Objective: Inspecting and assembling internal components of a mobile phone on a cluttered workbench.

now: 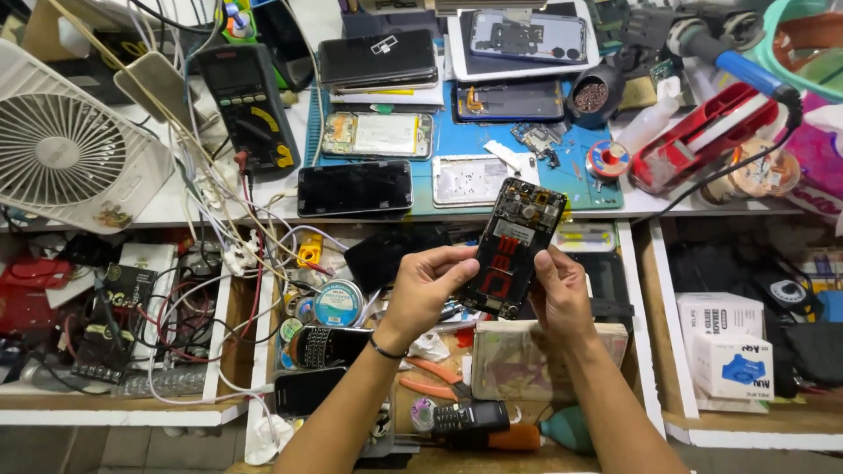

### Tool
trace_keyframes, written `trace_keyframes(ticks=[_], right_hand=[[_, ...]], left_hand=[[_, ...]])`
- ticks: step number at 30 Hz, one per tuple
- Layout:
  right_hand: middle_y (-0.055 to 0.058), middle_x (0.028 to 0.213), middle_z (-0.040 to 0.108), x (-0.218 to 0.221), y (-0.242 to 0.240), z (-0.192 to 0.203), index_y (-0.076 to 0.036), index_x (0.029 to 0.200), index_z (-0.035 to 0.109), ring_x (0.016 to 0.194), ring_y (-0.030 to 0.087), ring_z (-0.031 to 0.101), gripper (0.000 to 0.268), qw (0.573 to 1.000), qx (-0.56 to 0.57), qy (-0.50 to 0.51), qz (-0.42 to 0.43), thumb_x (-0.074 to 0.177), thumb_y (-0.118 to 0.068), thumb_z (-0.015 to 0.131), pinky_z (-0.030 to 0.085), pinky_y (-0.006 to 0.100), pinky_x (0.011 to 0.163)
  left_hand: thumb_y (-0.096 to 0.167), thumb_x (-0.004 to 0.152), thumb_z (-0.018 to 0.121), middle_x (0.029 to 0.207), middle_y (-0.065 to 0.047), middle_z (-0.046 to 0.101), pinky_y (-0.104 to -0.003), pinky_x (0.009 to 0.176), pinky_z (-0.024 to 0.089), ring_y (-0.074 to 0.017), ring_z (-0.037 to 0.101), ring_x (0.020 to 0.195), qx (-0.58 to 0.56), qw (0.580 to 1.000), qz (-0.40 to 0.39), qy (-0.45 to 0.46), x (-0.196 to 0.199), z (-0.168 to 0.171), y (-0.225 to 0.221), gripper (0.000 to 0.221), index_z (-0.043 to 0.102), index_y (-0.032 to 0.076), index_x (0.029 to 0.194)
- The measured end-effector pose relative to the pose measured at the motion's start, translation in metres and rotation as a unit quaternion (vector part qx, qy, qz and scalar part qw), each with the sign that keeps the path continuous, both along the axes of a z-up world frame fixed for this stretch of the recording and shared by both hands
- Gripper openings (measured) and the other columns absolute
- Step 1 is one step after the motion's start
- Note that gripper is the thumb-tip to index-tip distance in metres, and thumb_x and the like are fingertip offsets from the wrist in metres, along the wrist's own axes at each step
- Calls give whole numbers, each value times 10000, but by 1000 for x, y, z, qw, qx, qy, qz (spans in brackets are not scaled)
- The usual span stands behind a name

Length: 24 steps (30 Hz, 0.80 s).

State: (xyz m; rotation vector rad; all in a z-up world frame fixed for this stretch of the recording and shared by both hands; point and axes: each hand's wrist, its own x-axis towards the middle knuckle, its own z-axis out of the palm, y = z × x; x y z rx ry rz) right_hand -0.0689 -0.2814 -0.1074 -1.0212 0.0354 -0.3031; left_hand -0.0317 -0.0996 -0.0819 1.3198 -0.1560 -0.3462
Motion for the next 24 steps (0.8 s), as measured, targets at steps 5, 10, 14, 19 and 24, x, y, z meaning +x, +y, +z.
trace_keyframes(ticks=[5, 10, 14, 19, 24], right_hand=[[234, 868, 733, 0, -8, -21, 35, 1193, 681, 818, 299, 755, 272, 1000, -6, 11, -19, 1031, -142, 554, 645, 505, 756], [23, 966, 737, -1, -19, 1, -78, 1037, 673, 807, 97, 698, 250, 993, -29, 72, -86, 1029, -321, 618, 588, 221, 706], [-2, 892, 669, -3, -29, 1, -129, 1002, 623, 745, 119, 657, 256, 975, 1, 106, -193, 1051, -369, 549, 517, 225, 555], [71, 1113, 681, -1, -25, 11, -65, 1317, 593, 987, 189, 692, 438, 959, 69, 108, -252, 1030, -371, 467, 630, 323, 833], [74, 1189, 678, 1, -23, 2, -74, 1342, 578, 1065, 194, 682, 437, 955, 88, 76, -274, 1045, -363, 440, 601, 338, 937]], left_hand=[[129, 937, 708, 1143, -268, 695, -440, 884, 583, -308, 638, 1076, 73, 992, 40, -97, -11, 19, -4, 463, 584, -9, 1362], [392, 1145, 507, 1721, -93, 220, -637, 1336, 316, -311, 221, 1634, 272, 796, 145, -521, -68, 29, -33, 658, 165, 191, 1670], [76, 1109, 443, 1224, -184, 664, -529, 1229, 444, -383, 649, 1245, 57, 761, -138, -632, -147, -35, -60, 253, 659, 3, 1219], [227, 1171, 231, 986, -178, 572, -476, 833, 538, -388, 622, 850, -34, 825, -360, -435, -170, -99, -59, 399, 517, -32, 1272], [26, 1163, 261, 771, -74, 342, -363, 527, 334, -217, 359, 543, 40, 803, -168, -570, -139, -17, -48, 362, 368, 29, 817]])
